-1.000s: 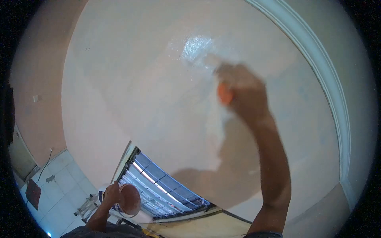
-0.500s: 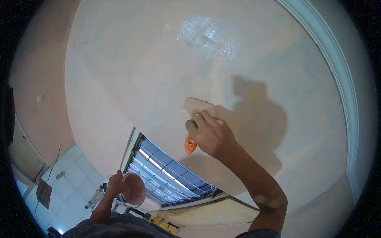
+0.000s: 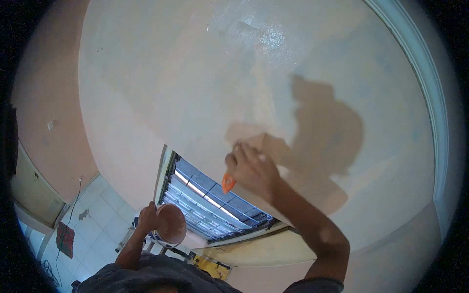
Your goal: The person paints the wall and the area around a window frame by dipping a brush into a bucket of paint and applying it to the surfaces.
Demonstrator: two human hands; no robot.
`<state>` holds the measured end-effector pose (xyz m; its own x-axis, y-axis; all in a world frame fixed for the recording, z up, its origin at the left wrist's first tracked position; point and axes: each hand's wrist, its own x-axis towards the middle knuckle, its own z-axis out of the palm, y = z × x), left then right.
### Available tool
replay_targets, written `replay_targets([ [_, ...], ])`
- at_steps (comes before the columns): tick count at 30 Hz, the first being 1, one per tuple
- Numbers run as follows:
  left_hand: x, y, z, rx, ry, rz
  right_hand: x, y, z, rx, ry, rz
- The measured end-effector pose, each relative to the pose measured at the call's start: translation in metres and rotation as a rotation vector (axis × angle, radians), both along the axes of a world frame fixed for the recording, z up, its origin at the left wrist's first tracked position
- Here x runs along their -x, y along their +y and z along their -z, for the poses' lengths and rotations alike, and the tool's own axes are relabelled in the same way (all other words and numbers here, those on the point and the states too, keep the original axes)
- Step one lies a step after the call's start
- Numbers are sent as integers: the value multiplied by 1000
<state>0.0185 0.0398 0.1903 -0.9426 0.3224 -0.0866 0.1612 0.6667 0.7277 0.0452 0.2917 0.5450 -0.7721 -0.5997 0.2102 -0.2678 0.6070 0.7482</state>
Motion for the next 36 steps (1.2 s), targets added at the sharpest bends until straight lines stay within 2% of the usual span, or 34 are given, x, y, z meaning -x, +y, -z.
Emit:
replay_targets([
  [1, 0, 1, 0, -9, -31, -18, -4, -7, 7, 92, -73, 9],
  [3, -1, 1, 2, -16, -66, -36, -5, -12, -12, 266, -89, -95],
  [4, -1, 0, 4, -3, -62, -14, 3, -5, -36, 331, -55, -207],
  [8, 4, 7, 12, -2, -71, -5, 20, 11, -157, 735, 55, -99],
  [11, 5, 9, 20, -5, -45, -9, 12, -12, -251, 389, 470, -48],
  [13, 1, 7, 7, -3, -61, 0, 18, 1, -276, 88, 652, -167],
  [14, 1, 7, 3, -8, -71, 3, 21, 8, -280, 32, 705, -170],
  [17, 0, 8, 7, -20, -83, -8, 31, 16, -259, -85, 722, -72],
  [20, 2, 9, 12, -14, -75, 6, 38, 33, -148, 53, 374, 147],
  [21, 0, 8, 10, -16, -79, 3, 43, 39, -97, 47, 464, -111],
  [23, 2, 7, -2, -1, -133, 17, 11, -9, -44, 124, 85, 20],
  [24, 5, 7, -3, -7, -125, 10, 5, -23, -39, 45, -11, -10],
  [25, 5, 8, -2, -8, -111, 7, 3, -33, -49, 75, 23, -53],
  [27, 1, 7, -2, -7, -111, -3, 15, -35, -70, 193, 161, -145],
  [29, 0, 8, -5, -1, -106, 14, 36, -32, -115, 180, 377, -187],
  [31, 2, 10, 11, -5, -88, 12, 56, -32, -161, -1, 539, -226],
  [33, 0, 9, 16, -12, -67, 8, 70, -26, -164, -82, 594, -277],
  [35, 1, 7, 8, -16, -63, 9, 88, -18, -131, -106, 555, -149],
  [36, 1, 7, 8, -19, -68, 10, 96, -11, -103, -118, 453, -142],
])
